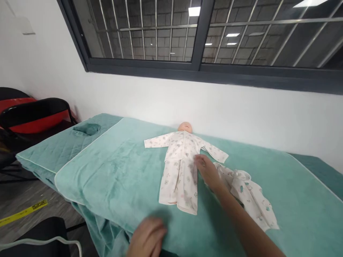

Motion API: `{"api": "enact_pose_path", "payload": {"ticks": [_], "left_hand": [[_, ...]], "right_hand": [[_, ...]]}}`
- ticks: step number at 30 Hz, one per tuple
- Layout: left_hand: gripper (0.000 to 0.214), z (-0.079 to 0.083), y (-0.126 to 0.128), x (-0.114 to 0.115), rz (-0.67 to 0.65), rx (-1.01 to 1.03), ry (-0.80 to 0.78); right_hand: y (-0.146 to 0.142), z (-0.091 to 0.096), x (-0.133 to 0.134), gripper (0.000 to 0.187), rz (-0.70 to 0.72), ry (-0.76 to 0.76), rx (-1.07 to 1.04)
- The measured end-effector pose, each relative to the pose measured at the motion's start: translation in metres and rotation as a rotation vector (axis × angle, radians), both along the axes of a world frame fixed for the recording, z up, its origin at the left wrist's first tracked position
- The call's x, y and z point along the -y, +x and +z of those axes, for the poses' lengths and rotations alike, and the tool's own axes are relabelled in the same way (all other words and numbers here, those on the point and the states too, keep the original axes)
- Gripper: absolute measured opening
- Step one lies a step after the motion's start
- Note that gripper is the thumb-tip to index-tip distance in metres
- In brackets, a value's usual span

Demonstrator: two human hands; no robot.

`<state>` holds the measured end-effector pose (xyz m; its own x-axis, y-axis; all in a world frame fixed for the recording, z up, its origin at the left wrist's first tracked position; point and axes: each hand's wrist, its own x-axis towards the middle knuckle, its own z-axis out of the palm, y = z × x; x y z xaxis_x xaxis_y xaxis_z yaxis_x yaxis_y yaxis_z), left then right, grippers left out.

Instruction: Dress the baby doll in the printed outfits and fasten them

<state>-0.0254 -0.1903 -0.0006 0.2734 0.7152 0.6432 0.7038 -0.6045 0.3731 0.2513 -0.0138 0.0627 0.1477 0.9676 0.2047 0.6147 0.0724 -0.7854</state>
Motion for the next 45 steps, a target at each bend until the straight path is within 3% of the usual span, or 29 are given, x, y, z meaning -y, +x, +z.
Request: {"api": "enact_pose_path", "payload": {"ticks": [3,7,9,12,16,24,31,34,39,45], "left_hand": [[0.027,0.026,0.049,-0.112,-0.058,0.184,0.027],[0.027,0.062,0.098,-0.261,0.041,0.359,-0.156],[0.028,0.067,0.113,-0.314,0.052,0.33,-0.274],[0.034,0.06,0.124,-0.355,0.018,0.209,-0.372],[0.045,0.051,0.123,-0.365,-0.022,0.07,-0.393],[0.048,0.057,0.119,-0.368,-0.051,0.09,-0.512],[0.049,0.054,0.12,-0.37,-0.067,0.134,-0.5],[0.045,0.054,0.118,-0.369,-0.101,0.231,-0.469],[0.036,0.052,0.116,-0.357,-0.124,0.277,-0.466],[0.041,0.043,0.112,-0.338,-0.123,0.217,-0.4]], "right_hand": [[-0.025,0.021,-0.061,0.033,-0.082,0.025,0.08],[-0.037,0.028,-0.133,0.027,-0.163,-0.039,0.219],[-0.035,0.024,-0.16,0.024,-0.186,-0.099,0.278],[-0.031,0.013,-0.186,0.024,-0.182,-0.12,0.32],[-0.028,0.005,-0.199,0.02,-0.109,-0.062,0.243],[-0.017,0.006,-0.202,0.02,-0.089,-0.034,0.023],[-0.013,0.004,-0.202,0.019,-0.218,0.065,-0.239],[-0.018,0.003,-0.193,0.016,-0.295,0.102,-0.299],[-0.026,-0.006,-0.156,0.017,-0.367,0.186,-0.214],[-0.029,-0.013,-0.128,0.028,-0.139,0.2,-0.058]]}}
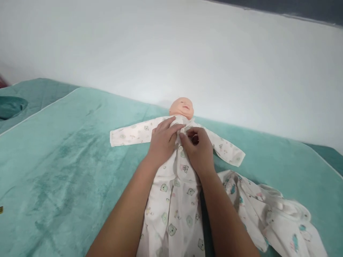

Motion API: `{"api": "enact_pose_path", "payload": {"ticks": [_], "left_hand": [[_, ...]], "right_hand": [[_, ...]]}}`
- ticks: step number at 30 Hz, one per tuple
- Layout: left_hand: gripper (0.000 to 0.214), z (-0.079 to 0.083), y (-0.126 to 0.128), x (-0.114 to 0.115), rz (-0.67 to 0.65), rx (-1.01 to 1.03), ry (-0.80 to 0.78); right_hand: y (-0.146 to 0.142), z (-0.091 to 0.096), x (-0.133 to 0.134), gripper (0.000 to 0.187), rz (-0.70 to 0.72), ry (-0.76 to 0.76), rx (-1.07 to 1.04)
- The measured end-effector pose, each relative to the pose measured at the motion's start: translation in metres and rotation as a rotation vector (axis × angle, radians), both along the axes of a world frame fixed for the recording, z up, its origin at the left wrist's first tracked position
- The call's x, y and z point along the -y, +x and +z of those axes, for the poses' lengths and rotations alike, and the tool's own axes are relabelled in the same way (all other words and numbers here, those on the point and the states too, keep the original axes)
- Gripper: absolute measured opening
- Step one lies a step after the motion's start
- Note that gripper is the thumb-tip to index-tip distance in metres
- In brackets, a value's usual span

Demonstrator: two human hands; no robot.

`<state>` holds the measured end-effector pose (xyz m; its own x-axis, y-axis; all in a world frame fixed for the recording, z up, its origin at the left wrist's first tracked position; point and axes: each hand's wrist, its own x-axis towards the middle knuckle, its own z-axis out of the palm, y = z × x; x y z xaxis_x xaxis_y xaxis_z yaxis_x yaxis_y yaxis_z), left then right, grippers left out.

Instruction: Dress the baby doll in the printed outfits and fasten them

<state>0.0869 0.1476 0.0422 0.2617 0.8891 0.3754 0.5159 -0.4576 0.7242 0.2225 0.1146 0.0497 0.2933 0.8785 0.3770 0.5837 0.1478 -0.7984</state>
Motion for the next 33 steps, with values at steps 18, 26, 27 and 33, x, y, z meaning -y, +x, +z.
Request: {"api": "enact_pose_path", "payload": {"ticks": [18,26,27,33], "left_hand": [[0.045,-0.01,-0.003,0.009,0.025,-0.021,0.037],[0.044,-0.004,-0.001,0.011,0.028,-0.1,0.029],[0.044,-0.004,-0.001,0.013,0.031,-0.081,0.035],[0.036,-0.01,-0.007,0.028,-0.007,0.085,0.097]], "right_hand": [[0.011,0.006,-0.013,0.011,0.088,-0.078,-0.195],[0.008,0.003,-0.015,0.012,-0.028,-0.046,-0.109],[0.007,0.003,-0.014,0.012,-0.048,-0.041,-0.121],[-0.002,-0.007,0.01,0.012,-0.159,0.099,-0.152]]}}
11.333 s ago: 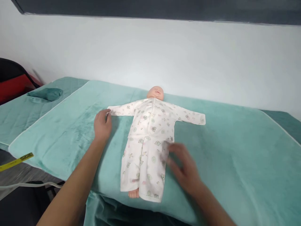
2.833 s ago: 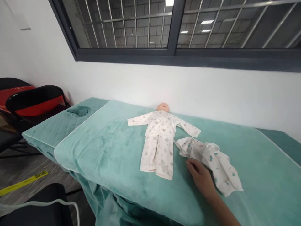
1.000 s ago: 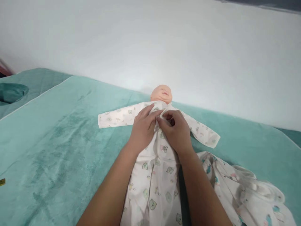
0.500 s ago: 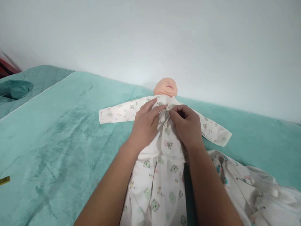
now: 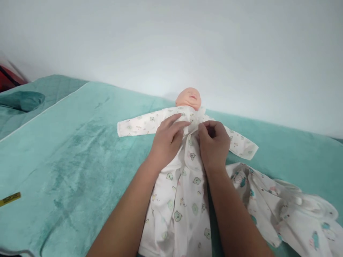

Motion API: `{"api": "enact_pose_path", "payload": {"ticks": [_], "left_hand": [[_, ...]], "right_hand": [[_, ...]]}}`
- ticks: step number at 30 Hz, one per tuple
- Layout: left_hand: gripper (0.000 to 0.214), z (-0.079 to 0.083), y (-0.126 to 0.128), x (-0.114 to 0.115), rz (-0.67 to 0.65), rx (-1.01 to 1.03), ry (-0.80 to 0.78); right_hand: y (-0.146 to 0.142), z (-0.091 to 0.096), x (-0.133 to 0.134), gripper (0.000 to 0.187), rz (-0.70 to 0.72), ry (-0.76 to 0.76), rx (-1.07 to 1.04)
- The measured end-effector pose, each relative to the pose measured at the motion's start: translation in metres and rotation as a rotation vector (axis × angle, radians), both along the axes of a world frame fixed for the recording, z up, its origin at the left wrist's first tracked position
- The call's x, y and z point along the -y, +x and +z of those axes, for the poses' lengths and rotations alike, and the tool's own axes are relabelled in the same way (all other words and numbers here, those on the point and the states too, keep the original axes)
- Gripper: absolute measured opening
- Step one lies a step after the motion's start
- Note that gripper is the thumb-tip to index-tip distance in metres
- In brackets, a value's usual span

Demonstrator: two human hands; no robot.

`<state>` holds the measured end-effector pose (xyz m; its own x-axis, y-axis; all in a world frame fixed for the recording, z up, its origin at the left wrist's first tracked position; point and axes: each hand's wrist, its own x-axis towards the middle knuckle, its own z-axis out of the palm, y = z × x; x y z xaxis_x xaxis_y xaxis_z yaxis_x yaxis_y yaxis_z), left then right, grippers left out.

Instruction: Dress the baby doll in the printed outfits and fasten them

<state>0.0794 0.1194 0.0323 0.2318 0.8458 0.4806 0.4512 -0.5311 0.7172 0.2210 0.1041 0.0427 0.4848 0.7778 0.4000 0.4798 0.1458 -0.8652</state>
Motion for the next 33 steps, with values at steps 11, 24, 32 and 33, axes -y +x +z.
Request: {"api": "enact_pose_path", "payload": {"ticks": [11,24,32,33], "left_hand": [[0.018,0.002,-0.005,0.002,-0.053,-0.007,-0.042],[0.016,0.004,-0.006,0.003,-0.06,0.008,-0.057],[0.012,0.006,-0.005,0.004,-0.064,-0.015,-0.047],[0.012,0.005,-0.005,0.004,-0.064,-0.018,-0.042]], "right_hand": [[0.004,0.026,0.031,0.023,0.396,-0.252,0.494],[0.014,0.027,0.023,0.003,0.435,-0.357,0.276],[0.035,0.015,0.014,0.005,0.585,-0.336,0.018],[0.035,0.014,0.013,0.005,0.574,-0.328,0.012]]}}
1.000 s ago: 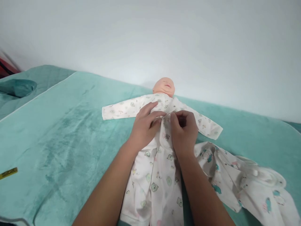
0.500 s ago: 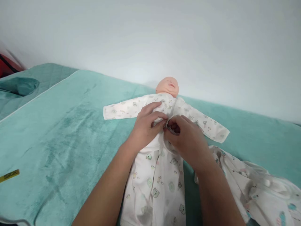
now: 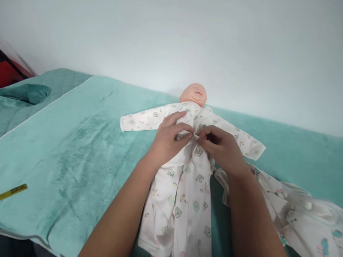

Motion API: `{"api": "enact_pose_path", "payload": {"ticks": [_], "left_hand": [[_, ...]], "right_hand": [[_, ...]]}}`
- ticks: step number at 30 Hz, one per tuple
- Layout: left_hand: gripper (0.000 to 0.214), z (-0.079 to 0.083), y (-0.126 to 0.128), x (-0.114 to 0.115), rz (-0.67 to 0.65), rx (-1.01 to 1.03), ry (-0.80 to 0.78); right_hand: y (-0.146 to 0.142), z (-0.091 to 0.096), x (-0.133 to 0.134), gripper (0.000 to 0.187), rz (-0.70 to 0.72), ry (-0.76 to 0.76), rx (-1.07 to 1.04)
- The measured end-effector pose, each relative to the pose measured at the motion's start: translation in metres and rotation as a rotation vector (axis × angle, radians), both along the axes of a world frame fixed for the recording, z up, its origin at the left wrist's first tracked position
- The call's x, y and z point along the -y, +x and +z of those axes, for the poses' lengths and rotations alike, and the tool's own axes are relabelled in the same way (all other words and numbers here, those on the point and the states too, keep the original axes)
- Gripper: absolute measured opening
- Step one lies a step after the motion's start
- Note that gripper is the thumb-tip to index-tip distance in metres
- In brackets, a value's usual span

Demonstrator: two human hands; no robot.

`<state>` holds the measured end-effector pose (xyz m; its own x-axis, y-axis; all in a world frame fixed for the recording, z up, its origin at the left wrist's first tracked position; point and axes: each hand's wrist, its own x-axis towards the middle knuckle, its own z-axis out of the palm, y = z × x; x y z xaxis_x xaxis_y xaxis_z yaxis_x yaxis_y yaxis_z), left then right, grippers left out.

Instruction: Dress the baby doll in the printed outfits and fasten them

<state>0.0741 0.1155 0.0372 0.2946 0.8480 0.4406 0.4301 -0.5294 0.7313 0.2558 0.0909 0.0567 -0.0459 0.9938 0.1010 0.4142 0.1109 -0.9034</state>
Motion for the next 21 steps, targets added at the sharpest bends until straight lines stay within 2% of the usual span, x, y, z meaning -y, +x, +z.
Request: {"api": "enact_pose_path", "payload": {"ticks": [9,21], "left_hand": [[0.018,-0.007,0.002,-0.001,0.023,-0.009,0.09],[0.022,-0.004,0.0,-0.001,0.004,-0.036,0.062]], "right_hand": [[-0.006,-0.004,-0.003,0.006,-0.122,0.064,0.049],[-0.014,-0.004,-0.003,0.008,-0.222,0.148,0.129]]}}
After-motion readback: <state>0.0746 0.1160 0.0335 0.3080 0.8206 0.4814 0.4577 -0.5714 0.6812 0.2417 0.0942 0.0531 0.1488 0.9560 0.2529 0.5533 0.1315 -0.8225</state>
